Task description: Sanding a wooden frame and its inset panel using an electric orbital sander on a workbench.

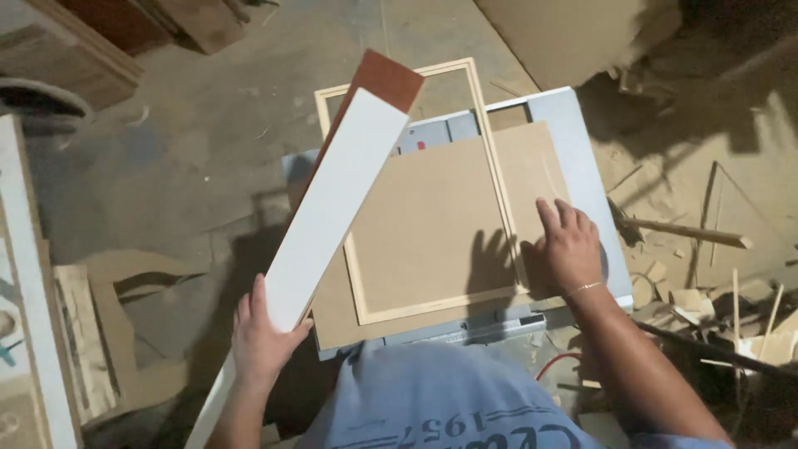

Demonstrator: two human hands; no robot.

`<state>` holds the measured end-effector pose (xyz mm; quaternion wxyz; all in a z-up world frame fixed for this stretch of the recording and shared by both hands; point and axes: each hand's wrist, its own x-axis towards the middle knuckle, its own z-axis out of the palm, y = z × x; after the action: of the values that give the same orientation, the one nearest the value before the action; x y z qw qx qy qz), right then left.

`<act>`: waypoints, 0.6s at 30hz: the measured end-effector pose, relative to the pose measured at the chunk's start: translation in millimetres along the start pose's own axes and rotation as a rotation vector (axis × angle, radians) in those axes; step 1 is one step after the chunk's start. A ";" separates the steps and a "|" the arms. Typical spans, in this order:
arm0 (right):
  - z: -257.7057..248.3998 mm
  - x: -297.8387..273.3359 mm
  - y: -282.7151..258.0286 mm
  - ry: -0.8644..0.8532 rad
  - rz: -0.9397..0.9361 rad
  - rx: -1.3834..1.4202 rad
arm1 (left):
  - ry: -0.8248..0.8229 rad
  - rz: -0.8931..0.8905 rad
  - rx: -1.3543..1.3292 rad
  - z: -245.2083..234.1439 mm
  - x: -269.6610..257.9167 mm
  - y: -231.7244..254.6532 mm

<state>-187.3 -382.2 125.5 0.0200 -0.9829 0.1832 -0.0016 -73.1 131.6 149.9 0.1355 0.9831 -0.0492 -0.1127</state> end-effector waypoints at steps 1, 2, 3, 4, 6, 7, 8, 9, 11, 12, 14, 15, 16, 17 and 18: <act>3.5 13.8 -12.4 0.045 -0.106 0.113 | 0.081 -0.029 0.002 4.2 -13.8 -16.5; 17.5 35.5 -22.5 0.046 -0.138 0.113 | 0.093 -0.057 -0.005 7.8 -26.7 -28.8; 31.6 57.2 -33.8 0.025 -0.166 0.172 | 0.079 -0.121 -0.055 11.8 -39.6 -40.5; 46.5 78.3 -47.5 0.002 -0.191 0.234 | 0.066 -0.182 -0.102 14.6 -51.9 -52.6; 54.0 132.5 -54.0 -0.046 -0.259 0.065 | -0.052 -0.425 -0.150 -2.2 -71.5 -47.1; 58.2 160.3 -58.7 -0.088 -0.293 -0.109 | -0.183 -0.641 -0.199 -10.0 -79.8 -43.8; 56.2 180.0 -60.4 -0.090 -0.314 -0.108 | -0.178 -0.661 -0.204 8.7 -93.0 -68.7; 54.7 200.6 -62.2 -0.181 -0.348 -0.363 | -0.186 -0.692 -0.215 28.1 -106.3 -92.5; 77.6 243.1 -50.6 -0.256 -0.397 -0.627 | -0.186 -0.740 -0.237 53.2 -127.6 -123.4; 102.4 262.2 -37.1 -0.231 -0.504 -0.759 | -0.274 -0.842 -0.246 56.1 -134.7 -132.9; 130.6 289.2 -25.1 -0.200 -0.622 -0.892 | -0.364 -0.953 -0.259 53.3 -150.3 -133.7; 134.0 296.1 -26.4 -0.214 -0.656 -0.970 | -0.229 -0.967 -0.328 47.3 -158.4 -125.6; 136.2 302.0 -26.0 -0.228 -0.687 -1.050 | -0.094 -0.977 -0.394 41.5 -166.2 -117.1; 135.9 304.2 -28.3 -0.228 -0.696 -1.054 | -0.096 -0.985 -0.398 65.4 -178.7 -133.0; 133.3 307.6 -28.7 -0.253 -0.711 -1.075 | 0.067 -0.922 -0.359 90.9 -189.8 -147.5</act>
<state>111.4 -461.1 -7.8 -0.4543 -0.8492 -0.1813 0.1990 -268.8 274.0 63.2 0.2402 0.8667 0.4155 -0.1359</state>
